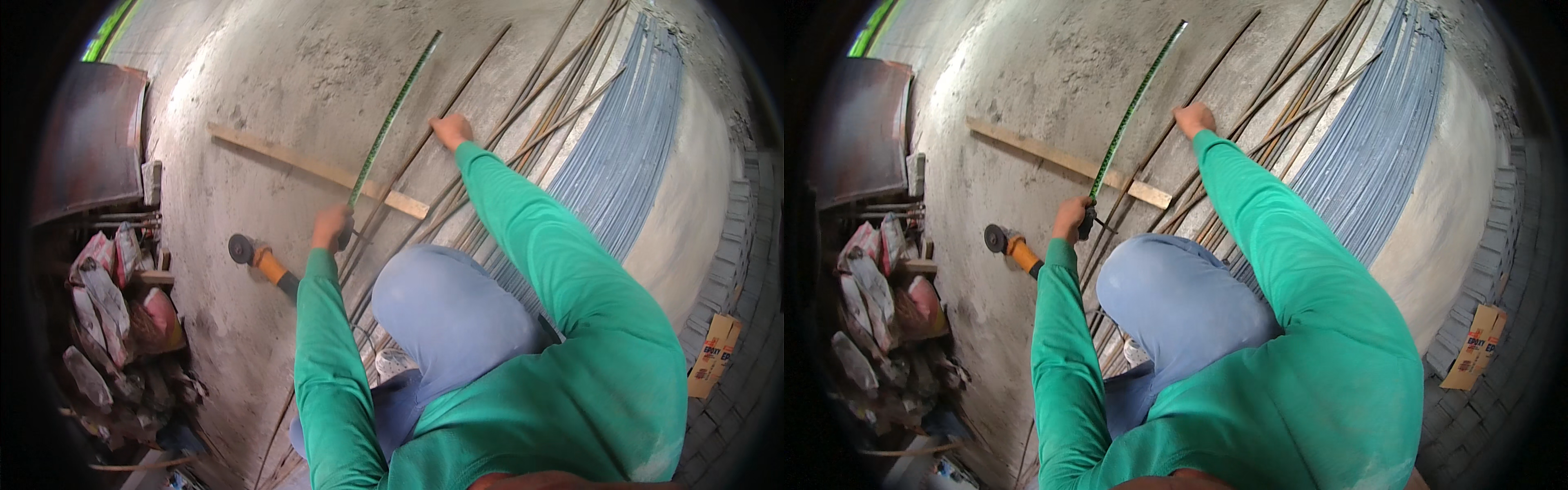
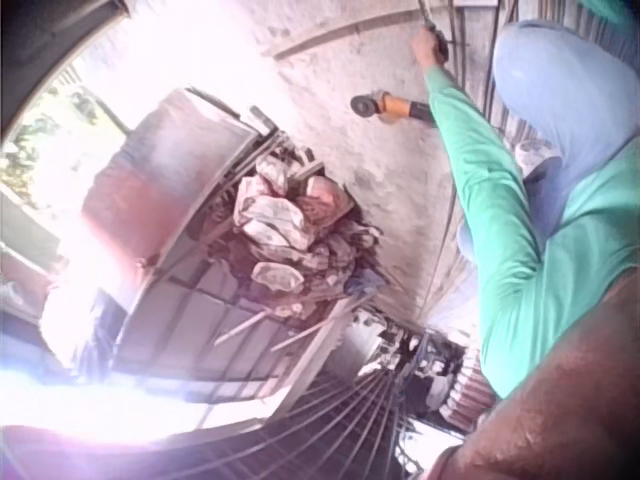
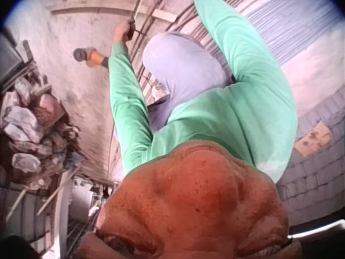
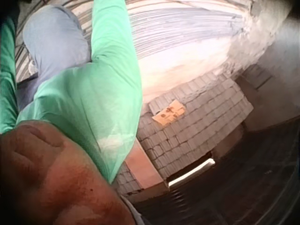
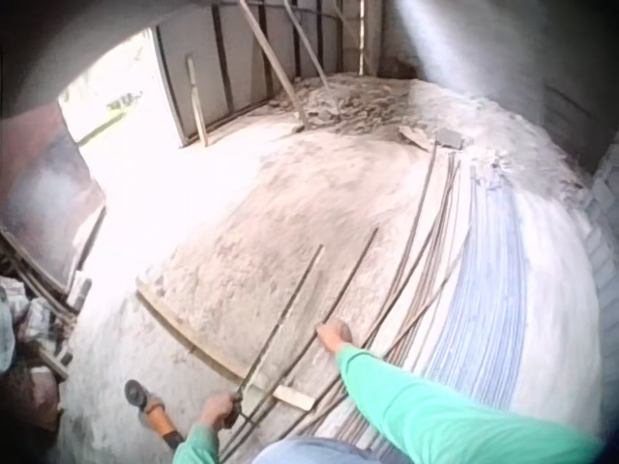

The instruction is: The person measures a metal rod with a tape measure and marks it with a wooden guide. They then use an angle grinder to cut the rod, producing sparks. The person repeats this process for several rods, stacking the cut pieces on the floor.

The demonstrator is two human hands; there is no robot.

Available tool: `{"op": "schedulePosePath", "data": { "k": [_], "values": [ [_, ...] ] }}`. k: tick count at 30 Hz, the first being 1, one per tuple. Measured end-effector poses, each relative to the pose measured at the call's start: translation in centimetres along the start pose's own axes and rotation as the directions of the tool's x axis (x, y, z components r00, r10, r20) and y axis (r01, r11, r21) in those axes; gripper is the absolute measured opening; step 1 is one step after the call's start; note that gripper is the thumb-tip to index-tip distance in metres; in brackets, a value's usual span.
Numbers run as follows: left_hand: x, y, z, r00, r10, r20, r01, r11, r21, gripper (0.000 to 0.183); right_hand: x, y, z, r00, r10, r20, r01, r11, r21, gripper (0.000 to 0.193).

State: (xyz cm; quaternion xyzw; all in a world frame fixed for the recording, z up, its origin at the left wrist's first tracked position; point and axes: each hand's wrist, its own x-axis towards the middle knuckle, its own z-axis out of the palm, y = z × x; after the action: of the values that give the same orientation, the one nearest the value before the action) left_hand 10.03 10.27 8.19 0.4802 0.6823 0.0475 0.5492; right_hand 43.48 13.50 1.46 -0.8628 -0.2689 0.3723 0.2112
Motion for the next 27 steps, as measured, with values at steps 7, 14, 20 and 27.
{"op": "schedulePosePath", "data": {
  "k": [7, 14, 20, 27],
  "values": [
    [0.5, 3.5, -1.6, 1.000, 0.013, 0.028, -0.008, 0.984, -0.176, 0.022, 3.0, -1.0, 1.4, 0.952, -0.010, -0.306, 0.058, 0.987, 0.149, 0.032],
    [-1.8, 3.0, -5.7, 0.995, -0.066, 0.069, 0.076, 0.987, -0.144, 0.023, 1.0, -0.2, 0.5, 0.980, -0.200, 0.023, 0.172, 0.891, 0.421, 0.028],
    [-4.0, -0.3, -4.3, 0.990, -0.008, 0.143, -0.022, 0.979, 0.204, 0.018, -2.8, 6.4, 6.8, 0.949, -0.316, -0.028, 0.316, 0.935, 0.160, 0.024],
    [-4.3, -2.0, 2.4, 0.985, 0.067, 0.158, -0.082, 0.993, 0.085, 0.020, -5.8, 7.2, 5.2, 0.954, -0.199, 0.225, 0.127, 0.946, 0.300, 0.022]
  ]
}}
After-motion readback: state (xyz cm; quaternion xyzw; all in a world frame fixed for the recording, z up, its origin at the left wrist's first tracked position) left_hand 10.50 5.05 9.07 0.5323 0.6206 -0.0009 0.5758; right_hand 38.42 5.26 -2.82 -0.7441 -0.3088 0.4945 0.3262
